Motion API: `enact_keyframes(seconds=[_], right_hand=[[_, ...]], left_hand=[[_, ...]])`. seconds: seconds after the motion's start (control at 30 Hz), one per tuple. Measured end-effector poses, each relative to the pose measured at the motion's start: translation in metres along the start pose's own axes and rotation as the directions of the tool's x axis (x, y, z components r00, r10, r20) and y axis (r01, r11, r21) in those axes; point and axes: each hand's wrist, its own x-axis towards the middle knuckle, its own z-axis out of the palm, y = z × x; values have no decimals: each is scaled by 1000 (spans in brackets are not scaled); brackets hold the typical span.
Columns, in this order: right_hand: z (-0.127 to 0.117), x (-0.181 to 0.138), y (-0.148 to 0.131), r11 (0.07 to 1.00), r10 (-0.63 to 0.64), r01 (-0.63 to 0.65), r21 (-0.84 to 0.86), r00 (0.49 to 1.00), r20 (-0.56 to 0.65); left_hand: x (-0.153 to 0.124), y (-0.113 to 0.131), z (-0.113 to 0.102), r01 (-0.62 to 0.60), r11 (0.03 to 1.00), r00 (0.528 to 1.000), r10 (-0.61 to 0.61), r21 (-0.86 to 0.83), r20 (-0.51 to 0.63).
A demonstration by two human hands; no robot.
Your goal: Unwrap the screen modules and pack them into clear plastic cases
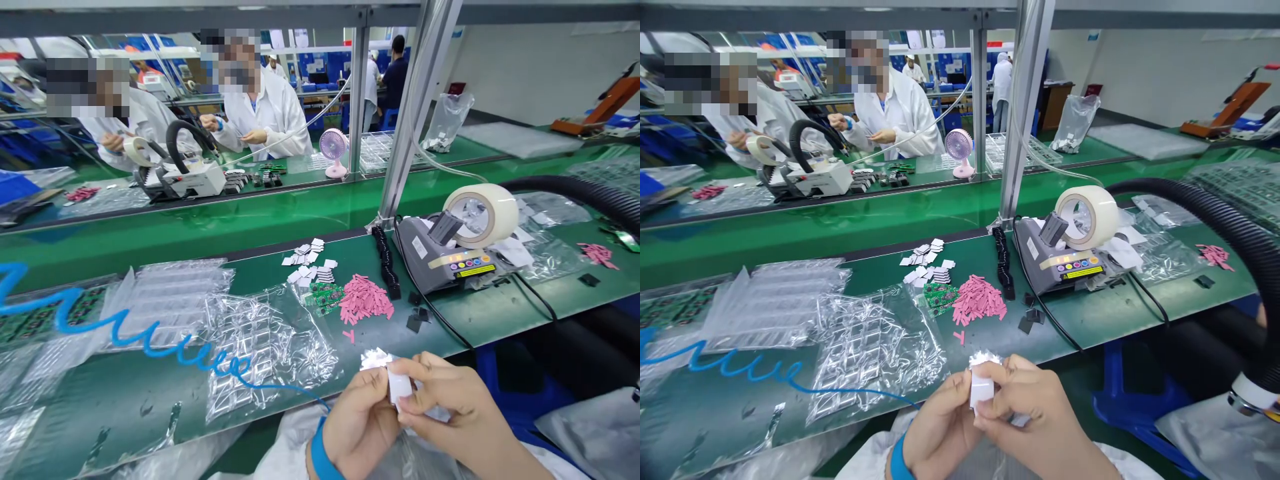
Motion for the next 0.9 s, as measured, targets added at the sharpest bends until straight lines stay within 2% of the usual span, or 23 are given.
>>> enact_keyframes(seconds=[0.13, 0.27, 0.37, 0.47, 0.6, 0.73, 0.9], right_hand=[[0, -3, 3, 999, 29, -29, 28, 999, 13], [-1, -3, 2, 995, -98, 95, -34, 991, -86], [-3, -4, -3, 988, -102, 91, -121, 991, -88], [-4, -7, -10, 967, -87, 63, -246, 992, -87], [-6, -8, -15, 930, -154, 105, -351, 981, -117], [-8, -11, -15, 935, -157, 118, -334, 983, -93], [-7, -14, -13, 979, -88, 72, -189, 993, -81]], left_hand=[[0, -1, 1, 22, 1000, 1000, -22, 9, -12], [-1, 1, 5, -19, 994, 997, 11, 104, 70], [-4, 2, 8, -70, 983, 991, 49, 171, 126], [-8, 1, 8, -72, 983, 992, 53, 169, 113], [-10, 0, 8, -60, 985, 996, 48, 162, 76], [-10, 0, 7, -59, 984, 995, 44, 170, 91], [-9, -4, 7, -31, 993, 995, 20, 113, 95]])
